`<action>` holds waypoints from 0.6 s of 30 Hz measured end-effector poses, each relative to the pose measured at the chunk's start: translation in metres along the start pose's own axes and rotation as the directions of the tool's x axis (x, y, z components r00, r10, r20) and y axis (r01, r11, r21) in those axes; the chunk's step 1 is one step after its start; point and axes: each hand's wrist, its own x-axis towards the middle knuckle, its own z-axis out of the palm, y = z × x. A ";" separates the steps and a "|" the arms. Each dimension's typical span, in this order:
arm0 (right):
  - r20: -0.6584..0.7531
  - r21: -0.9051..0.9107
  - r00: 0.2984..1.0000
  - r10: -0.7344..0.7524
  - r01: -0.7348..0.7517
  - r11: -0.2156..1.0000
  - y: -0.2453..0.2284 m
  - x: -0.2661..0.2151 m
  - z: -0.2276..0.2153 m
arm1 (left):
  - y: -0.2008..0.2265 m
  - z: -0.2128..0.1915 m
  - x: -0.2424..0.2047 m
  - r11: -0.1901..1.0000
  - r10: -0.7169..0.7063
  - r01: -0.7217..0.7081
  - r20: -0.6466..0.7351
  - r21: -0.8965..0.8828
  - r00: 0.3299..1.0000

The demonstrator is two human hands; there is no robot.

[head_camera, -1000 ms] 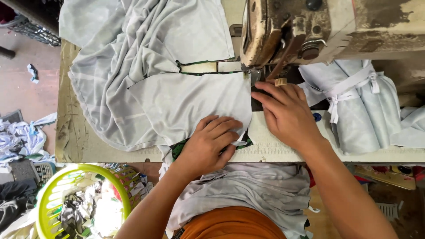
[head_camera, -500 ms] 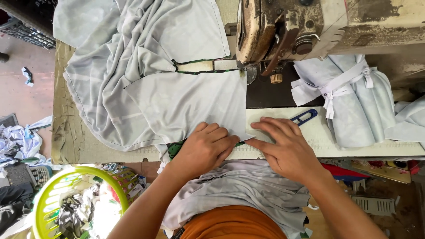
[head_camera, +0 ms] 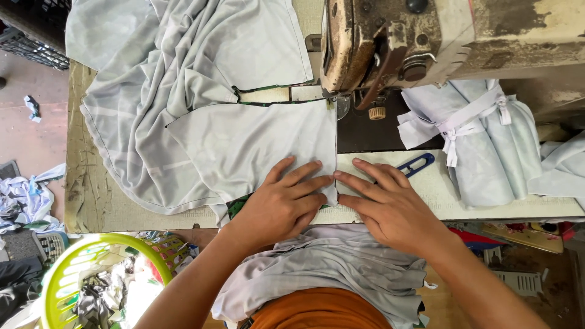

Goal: Aligning, folding, and bundling fabric garment pieces at a sewing workstation using fabric strips and thread snips.

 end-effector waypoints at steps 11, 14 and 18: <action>0.076 0.022 0.994 -0.074 0.073 0.997 0.002 0.015 0.000 | -0.024 0.003 0.003 0.999 0.031 -0.031 0.043 -0.019 0.999; 0.217 0.037 0.969 -0.120 0.115 0.993 0.006 0.019 -0.012 | -0.033 -0.013 0.013 0.994 0.091 -0.085 0.096 -0.073 0.991; 0.223 0.060 0.967 -0.122 0.112 0.992 0.013 0.026 -0.015 | -0.045 -0.012 0.020 0.989 0.106 -0.095 0.102 -0.114 0.989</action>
